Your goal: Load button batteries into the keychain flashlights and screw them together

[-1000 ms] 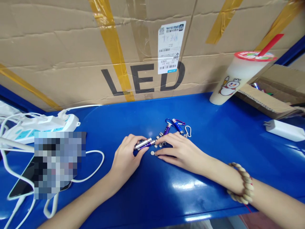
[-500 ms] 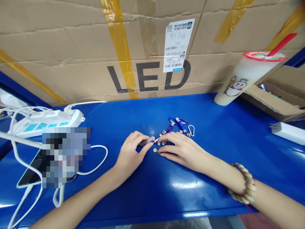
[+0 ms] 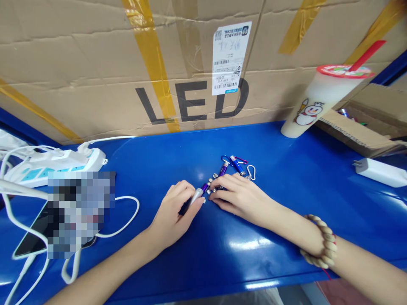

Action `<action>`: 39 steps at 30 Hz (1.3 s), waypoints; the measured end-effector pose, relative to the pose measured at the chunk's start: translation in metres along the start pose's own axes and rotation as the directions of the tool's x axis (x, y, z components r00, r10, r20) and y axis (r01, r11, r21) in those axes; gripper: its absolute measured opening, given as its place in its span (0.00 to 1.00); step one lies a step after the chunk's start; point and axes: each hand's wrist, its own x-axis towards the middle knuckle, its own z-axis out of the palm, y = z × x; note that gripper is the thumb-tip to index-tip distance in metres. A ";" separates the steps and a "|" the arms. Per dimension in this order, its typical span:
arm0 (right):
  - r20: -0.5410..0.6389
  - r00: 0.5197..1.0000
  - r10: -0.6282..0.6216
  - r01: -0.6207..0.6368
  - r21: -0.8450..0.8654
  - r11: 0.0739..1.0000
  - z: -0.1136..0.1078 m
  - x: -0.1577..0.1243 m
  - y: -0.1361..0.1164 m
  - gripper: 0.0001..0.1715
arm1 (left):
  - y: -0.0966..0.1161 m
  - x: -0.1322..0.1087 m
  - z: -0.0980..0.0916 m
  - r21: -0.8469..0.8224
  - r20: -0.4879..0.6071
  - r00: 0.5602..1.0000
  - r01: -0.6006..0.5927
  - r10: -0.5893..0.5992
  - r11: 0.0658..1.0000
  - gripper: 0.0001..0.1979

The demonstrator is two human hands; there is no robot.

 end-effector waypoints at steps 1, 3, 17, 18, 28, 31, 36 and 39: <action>-0.004 1.000 0.007 -0.007 0.004 1.000 0.000 0.000 0.001 0.09 | 0.000 0.000 0.000 0.003 0.003 1.000 -0.002 0.002 1.000 0.12; -0.013 1.000 0.026 -0.026 0.008 1.000 0.000 -0.001 0.003 0.09 | 0.000 0.000 0.000 0.003 -0.005 1.000 -0.008 0.008 1.000 0.12; 0.019 0.988 0.153 -0.151 -0.087 0.985 -0.013 -0.004 0.012 0.14 | 0.004 -0.002 -0.004 0.011 0.005 1.000 -0.010 0.010 1.000 0.12; 0.027 0.986 0.166 -0.163 -0.094 0.982 -0.015 -0.004 0.012 0.14 | 0.004 -0.002 -0.004 0.011 0.006 1.000 -0.013 0.013 1.000 0.12; 0.178 0.951 0.254 -0.277 0.118 0.953 -0.024 -0.009 0.020 0.10 | 0.003 -0.002 -0.003 0.013 0.008 1.000 -0.028 0.028 1.000 0.12; 0.189 0.945 0.268 -0.299 0.161 0.940 -0.023 -0.010 0.019 0.10 | 0.003 -0.001 -0.003 0.025 0.012 1.000 -0.026 0.025 0.999 0.12; 0.182 0.948 0.262 -0.304 0.264 0.915 -0.019 -0.011 0.021 0.10 | 0.002 -0.001 -0.003 0.040 0.019 1.000 -0.015 0.015 0.999 0.13; 0.174 0.952 0.254 -0.295 0.285 0.912 -0.017 -0.010 0.022 0.10 | 0.002 -0.002 -0.002 0.031 0.014 1.000 -0.015 0.014 0.999 0.13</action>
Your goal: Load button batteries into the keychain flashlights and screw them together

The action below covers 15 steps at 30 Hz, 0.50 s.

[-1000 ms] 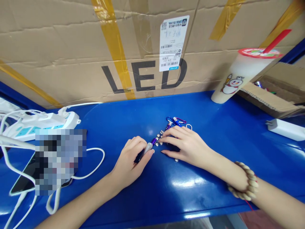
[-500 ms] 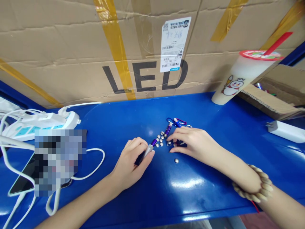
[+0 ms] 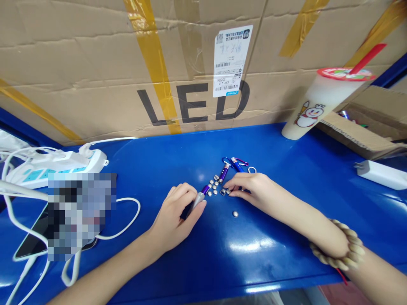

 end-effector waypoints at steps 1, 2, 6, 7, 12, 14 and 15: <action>0.001 1.000 0.001 -0.001 -0.007 1.000 0.000 0.000 0.000 0.10 | 0.000 0.000 0.000 -0.003 -0.002 1.000 0.000 0.000 1.000 0.13; 0.003 1.000 0.005 -0.005 -0.020 1.000 0.000 0.001 -0.001 0.10 | 0.000 0.000 0.000 -0.006 -0.005 1.000 -0.001 0.001 1.000 0.13; 0.000 1.000 -0.002 0.002 -0.108 0.994 0.000 0.003 -0.007 0.09 | -0.001 0.000 0.001 -0.006 -0.013 1.000 -0.002 0.002 1.000 0.12; 0.000 1.000 -0.006 0.006 -0.133 0.991 0.000 0.004 -0.009 0.08 | -0.001 0.000 0.001 -0.003 -0.016 1.000 -0.003 0.003 1.000 0.12; -0.017 1.000 0.010 -0.014 -0.212 0.977 0.001 0.006 -0.012 0.07 | 0.000 0.000 0.000 0.007 -0.024 1.000 -0.016 0.016 1.000 0.12; -0.014 1.000 0.007 -0.010 -0.224 0.975 0.002 0.007 -0.011 0.07 | 0.000 0.000 0.000 -0.002 -0.025 1.000 -0.016 0.016 1.000 0.12; -0.013 1.000 0.001 -0.004 -0.227 0.974 0.002 0.007 -0.011 0.07 | 0.001 0.000 -0.001 -0.006 -0.028 1.000 -0.015 0.014 1.000 0.12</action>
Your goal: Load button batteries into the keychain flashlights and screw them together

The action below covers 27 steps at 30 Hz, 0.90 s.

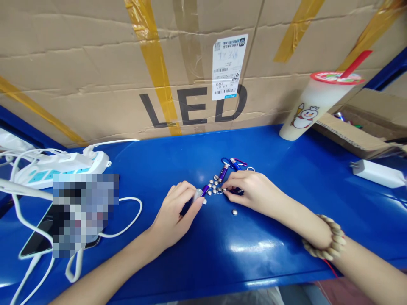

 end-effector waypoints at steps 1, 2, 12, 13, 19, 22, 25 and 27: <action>-0.005 1.000 -0.006 0.006 -0.005 1.000 0.001 0.000 0.001 0.07 | 0.000 0.000 0.000 -0.002 -0.001 1.000 0.000 0.000 1.000 0.12; -0.015 1.000 -0.016 0.016 -0.009 1.000 0.001 0.001 0.001 0.07 | 0.001 0.000 0.000 -0.003 0.001 1.000 -0.001 0.001 1.000 0.12; -0.481 0.853 -0.203 0.310 0.154 0.938 0.005 -0.003 -0.020 0.06 | 0.000 -0.003 0.004 0.015 0.090 0.995 -0.052 0.050 0.999 0.10; -0.498 0.844 -0.201 0.326 0.177 0.929 0.006 -0.004 -0.023 0.06 | 0.000 -0.003 0.004 0.019 0.097 0.994 -0.059 0.057 0.998 0.10; -0.498 0.839 -0.220 0.373 0.231 0.899 0.008 -0.007 -0.032 0.07 | -0.001 -0.004 0.005 -0.007 0.130 0.989 -0.065 0.065 0.998 0.10; -0.487 0.848 -0.211 0.367 0.251 0.896 0.008 -0.007 -0.032 0.08 | -0.002 -0.004 0.005 -0.004 0.138 0.988 -0.072 0.072 0.997 0.10; -0.488 0.848 -0.207 0.370 0.264 0.891 0.008 -0.007 -0.033 0.08 | -0.002 -0.004 0.005 0.007 0.142 0.987 -0.074 0.072 0.997 0.12; -0.488 0.848 -0.207 0.372 0.269 0.888 0.008 -0.007 -0.034 0.08 | -0.002 -0.004 0.005 0.015 0.155 0.986 -0.071 0.068 0.997 0.12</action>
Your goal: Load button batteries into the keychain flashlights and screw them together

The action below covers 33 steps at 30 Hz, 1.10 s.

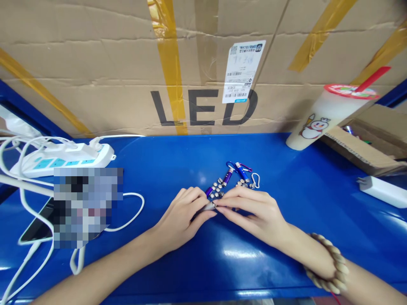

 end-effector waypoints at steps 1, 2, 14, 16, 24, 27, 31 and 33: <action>-0.001 1.000 -0.002 0.002 0.005 1.000 0.000 0.000 0.000 0.08 | 0.000 0.000 0.000 0.004 0.007 1.000 0.002 -0.002 1.000 0.13; -0.003 1.000 -0.003 0.003 0.011 1.000 0.001 0.000 0.000 0.09 | 0.000 0.000 0.000 0.008 0.013 1.000 0.003 -0.003 1.000 0.13; -0.080 0.996 -0.030 0.029 -0.015 0.999 0.003 0.001 -0.002 0.12 | -0.001 -0.002 -0.002 0.018 -0.063 0.996 -0.065 0.066 0.998 0.15; -0.072 0.995 -0.062 0.058 -0.051 0.997 0.004 0.001 -0.002 0.14 | -0.002 -0.001 -0.004 -0.043 -0.084 0.995 -0.058 0.054 0.997 0.13; -0.012 0.989 -0.146 0.141 -0.195 0.971 0.005 -0.003 0.000 0.15 | -0.006 -0.001 -0.001 -0.078 -0.103 0.995 -0.023 0.014 0.997 0.12; 0.012 0.987 -0.162 0.159 -0.270 0.950 0.004 -0.002 0.001 0.13 | -0.005 -0.001 -0.001 -0.067 -0.080 0.997 -0.006 0.001 0.998 0.13; 0.062 0.982 -0.180 0.190 -0.339 0.921 0.002 -0.002 0.002 0.12 | -0.004 -0.001 -0.001 -0.050 -0.081 0.997 -0.008 0.004 0.999 0.13; 0.089 0.979 -0.181 0.201 -0.353 0.914 0.000 -0.002 0.002 0.10 | -0.004 -0.001 -0.001 -0.045 -0.079 0.997 -0.013 0.010 0.999 0.12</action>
